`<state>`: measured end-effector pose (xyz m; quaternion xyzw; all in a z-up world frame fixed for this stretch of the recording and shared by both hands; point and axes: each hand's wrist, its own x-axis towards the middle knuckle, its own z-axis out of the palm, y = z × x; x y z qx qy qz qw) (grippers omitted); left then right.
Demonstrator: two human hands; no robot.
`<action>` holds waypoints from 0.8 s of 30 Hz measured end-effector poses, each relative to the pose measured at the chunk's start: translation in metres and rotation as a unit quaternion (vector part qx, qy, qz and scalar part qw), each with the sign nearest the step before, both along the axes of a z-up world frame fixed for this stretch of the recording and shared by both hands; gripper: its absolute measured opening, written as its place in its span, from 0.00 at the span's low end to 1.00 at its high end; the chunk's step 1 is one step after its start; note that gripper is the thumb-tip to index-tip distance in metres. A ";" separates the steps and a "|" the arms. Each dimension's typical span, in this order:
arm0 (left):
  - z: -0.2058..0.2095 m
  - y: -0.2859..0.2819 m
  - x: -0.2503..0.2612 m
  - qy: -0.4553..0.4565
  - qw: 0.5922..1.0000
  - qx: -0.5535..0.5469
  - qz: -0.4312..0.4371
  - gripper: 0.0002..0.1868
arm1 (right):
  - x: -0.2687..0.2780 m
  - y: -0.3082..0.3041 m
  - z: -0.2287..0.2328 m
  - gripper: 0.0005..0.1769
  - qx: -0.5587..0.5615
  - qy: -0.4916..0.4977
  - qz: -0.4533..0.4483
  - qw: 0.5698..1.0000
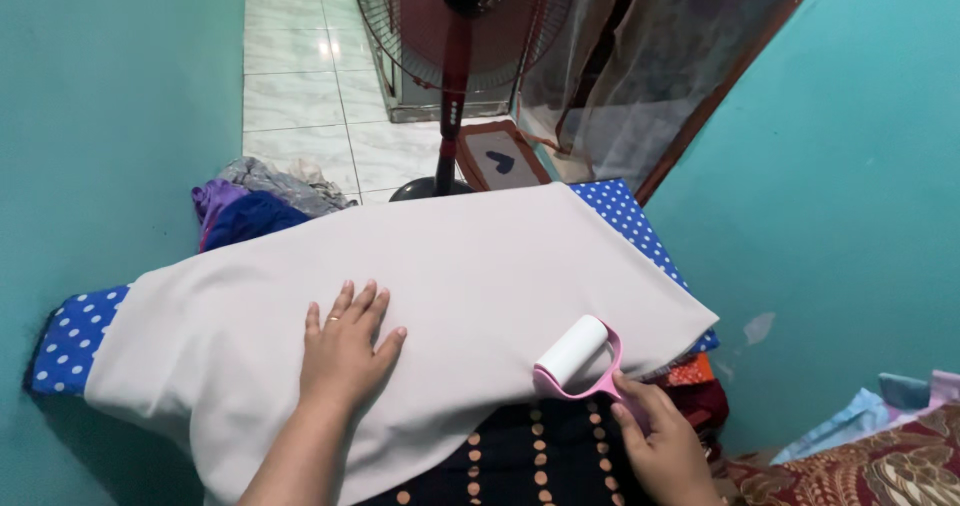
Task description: The person uses a pink lint roller to roll over a white fabric laid on a blue polka-dotted ironing board. They repeatedly smooth the fabric with their left hand and roll the lint roller across the surface, occasionally lifting and repositioning the fabric to cover different areas.
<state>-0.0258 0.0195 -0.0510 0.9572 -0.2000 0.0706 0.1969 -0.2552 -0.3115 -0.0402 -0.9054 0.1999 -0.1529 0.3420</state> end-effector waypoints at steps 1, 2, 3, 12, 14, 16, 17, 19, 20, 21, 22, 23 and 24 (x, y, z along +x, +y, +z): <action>0.000 0.000 -0.001 -0.001 1.000 0.003 0.002 0.33 | -0.005 -0.001 -0.003 0.24 0.004 0.000 -0.002 1.000; 0.001 0.000 -0.002 0.000 1.000 0.000 0.001 0.33 | -0.008 -0.002 -0.005 0.24 0.008 0.001 -0.003 1.000; 0.002 0.000 -0.003 0.001 1.000 -0.002 0.000 0.33 | -0.009 -0.002 -0.006 0.24 0.012 -0.001 -0.006 1.000; 0.004 -0.001 -0.003 0.007 1.000 -0.004 0.007 0.33 | -0.019 -0.003 -0.012 0.25 -0.009 0.010 -0.034 0.999; 0.004 -0.001 -0.003 0.005 1.000 -0.004 0.007 0.33 | -0.022 -0.006 -0.013 0.26 0.003 0.031 -0.036 0.999; 0.004 -0.001 -0.003 0.005 1.000 -0.001 0.007 0.33 | -0.024 -0.008 -0.014 0.25 0.001 0.016 -0.025 1.000; 0.003 -0.001 -0.003 0.005 1.000 -0.002 0.008 0.32 | -0.025 -0.010 -0.015 0.25 -0.001 0.009 -0.020 1.000; 0.002 -0.001 -0.003 0.006 1.000 -0.005 0.008 0.32 | -0.027 -0.011 -0.017 0.25 0.001 0.027 -0.031 0.999; 0.002 -0.001 -0.003 0.006 1.000 -0.004 0.007 0.32 | -0.027 -0.012 -0.018 0.25 0.001 0.036 -0.037 0.999; 0.002 -0.001 -0.002 0.005 1.000 -0.003 0.006 0.32 | -0.027 -0.013 -0.019 0.25 -0.011 0.044 -0.035 0.998; 0.002 -0.001 -0.002 0.004 1.000 -0.003 0.005 0.32 | -0.027 -0.014 -0.020 0.26 -0.022 0.052 -0.034 0.998; 0.002 -0.001 -0.002 0.006 1.000 -0.005 0.005 0.32 | -0.028 -0.015 -0.021 0.26 -0.034 0.060 -0.032 0.997; 0.002 -0.001 -0.002 0.007 1.000 -0.008 0.006 0.32 | -0.029 -0.017 -0.022 0.26 -0.031 0.056 -0.035 0.997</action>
